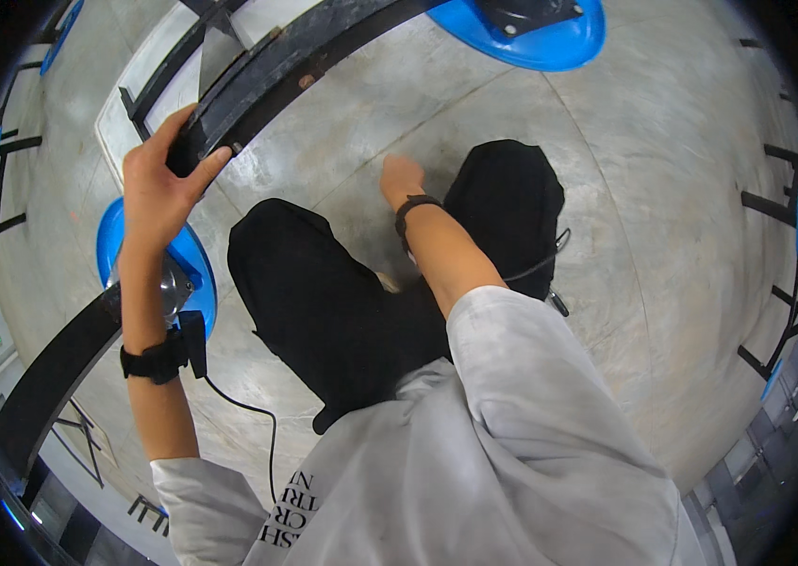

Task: The person assembles a cafeteria table by placing a tabletop onto its metal frame and securing it with bolts and nuts using a ratchet wrench.

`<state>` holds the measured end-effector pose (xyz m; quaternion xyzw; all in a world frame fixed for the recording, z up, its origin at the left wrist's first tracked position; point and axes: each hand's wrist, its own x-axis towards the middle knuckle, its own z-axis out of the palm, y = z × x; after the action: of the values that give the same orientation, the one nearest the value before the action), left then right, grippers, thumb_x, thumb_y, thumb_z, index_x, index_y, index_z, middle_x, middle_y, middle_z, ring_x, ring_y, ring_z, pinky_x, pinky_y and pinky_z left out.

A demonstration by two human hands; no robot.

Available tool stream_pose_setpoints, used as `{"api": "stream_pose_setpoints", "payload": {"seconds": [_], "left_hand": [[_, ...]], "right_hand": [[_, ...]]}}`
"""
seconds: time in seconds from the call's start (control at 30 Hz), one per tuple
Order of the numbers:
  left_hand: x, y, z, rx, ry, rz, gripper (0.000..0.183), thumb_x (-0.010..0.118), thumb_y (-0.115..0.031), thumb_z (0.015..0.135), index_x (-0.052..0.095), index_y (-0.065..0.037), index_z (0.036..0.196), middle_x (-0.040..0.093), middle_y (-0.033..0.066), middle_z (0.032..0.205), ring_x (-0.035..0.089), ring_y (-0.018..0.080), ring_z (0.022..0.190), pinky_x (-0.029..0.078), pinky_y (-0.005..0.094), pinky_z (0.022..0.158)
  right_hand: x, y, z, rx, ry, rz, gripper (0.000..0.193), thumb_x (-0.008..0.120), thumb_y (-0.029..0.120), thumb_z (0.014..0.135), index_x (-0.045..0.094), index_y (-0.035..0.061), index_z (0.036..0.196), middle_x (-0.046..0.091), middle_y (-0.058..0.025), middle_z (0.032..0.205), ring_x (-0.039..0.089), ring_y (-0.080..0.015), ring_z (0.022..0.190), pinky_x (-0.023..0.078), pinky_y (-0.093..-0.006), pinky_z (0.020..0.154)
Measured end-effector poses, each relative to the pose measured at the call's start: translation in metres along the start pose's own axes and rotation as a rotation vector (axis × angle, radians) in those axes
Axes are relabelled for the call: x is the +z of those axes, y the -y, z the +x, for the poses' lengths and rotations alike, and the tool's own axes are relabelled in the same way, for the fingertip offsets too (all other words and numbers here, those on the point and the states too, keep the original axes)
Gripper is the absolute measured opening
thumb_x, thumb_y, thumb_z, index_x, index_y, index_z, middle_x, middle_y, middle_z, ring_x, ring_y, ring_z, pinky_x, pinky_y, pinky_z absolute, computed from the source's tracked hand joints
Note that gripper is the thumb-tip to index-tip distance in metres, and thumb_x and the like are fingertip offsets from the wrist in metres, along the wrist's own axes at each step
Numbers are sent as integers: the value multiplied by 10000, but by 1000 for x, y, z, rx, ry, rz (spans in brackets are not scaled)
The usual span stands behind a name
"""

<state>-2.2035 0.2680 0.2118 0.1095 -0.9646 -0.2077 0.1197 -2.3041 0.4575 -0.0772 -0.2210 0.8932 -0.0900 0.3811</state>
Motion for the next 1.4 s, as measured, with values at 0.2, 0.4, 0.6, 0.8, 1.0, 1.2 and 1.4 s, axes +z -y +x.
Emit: {"api": "stream_pose_setpoints", "payload": {"seconds": [0.2, 0.4, 0.6, 0.8, 1.0, 1.2, 1.4], "left_hand": [[-1, 4, 1, -11, 10, -11, 447, 735, -222, 628, 584, -12, 992, 630, 153, 752, 634, 247, 671, 484, 272, 643], [-4, 2, 4, -49, 30, -34, 429, 728, -200, 626, 588, -10, 984, 630, 148, 744, 635, 240, 669, 483, 268, 640], [-2, 4, 6, -17, 4, -103, 456, 731, -142, 630, 568, 15, 1027, 617, 125, 733, 603, 144, 637, 469, 236, 654], [0, -1, 5, -65, -20, -33, 452, 729, -170, 601, 588, -9, 999, 635, 156, 773, 638, 239, 683, 485, 276, 652], [-2, -1, 6, -82, -27, 13, 482, 726, -186, 596, 578, -14, 1021, 631, 155, 788, 636, 244, 707, 486, 287, 668], [-1, -1, 5, -71, -34, 26, 484, 726, -191, 599, 567, -10, 1019, 622, 159, 827, 619, 272, 738, 479, 313, 692], [3, -3, 4, -28, -77, 31, 539, 742, -189, 581, 526, -17, 1044, 601, 146, 881, 597, 293, 789, 472, 331, 712]], "right_hand": [[21, -3, 10, -11, -30, -56, 162, 504, 13, 731, 601, -11, 858, 592, -203, 925, 572, -362, 886, 485, -411, 720], [37, -27, 9, 76, -67, 60, 184, 535, 76, 703, 603, 11, 861, 595, -200, 923, 573, -363, 875, 476, -423, 725], [5, 14, 2, -66, -253, 449, 204, 584, 194, 685, 624, 39, 812, 621, -166, 803, 593, -324, 786, 471, -382, 688], [-46, 49, -20, -251, -179, 930, 220, 606, 193, 679, 619, 15, 807, 625, -97, 718, 600, -197, 652, 461, -283, 611], [-64, 47, -47, -261, -61, 1155, 172, 591, 125, 702, 608, -15, 800, 607, -63, 690, 567, -118, 582, 447, -244, 562], [-77, 42, -71, -225, -30, 1224, 171, 575, 115, 721, 600, -21, 821, 596, -62, 693, 550, -122, 585, 438, -247, 561], [-105, 56, -89, -322, -85, 1348, 188, 556, 143, 772, 584, -22, 858, 597, -59, 706, 548, -114, 610, 422, -239, 548]]}}
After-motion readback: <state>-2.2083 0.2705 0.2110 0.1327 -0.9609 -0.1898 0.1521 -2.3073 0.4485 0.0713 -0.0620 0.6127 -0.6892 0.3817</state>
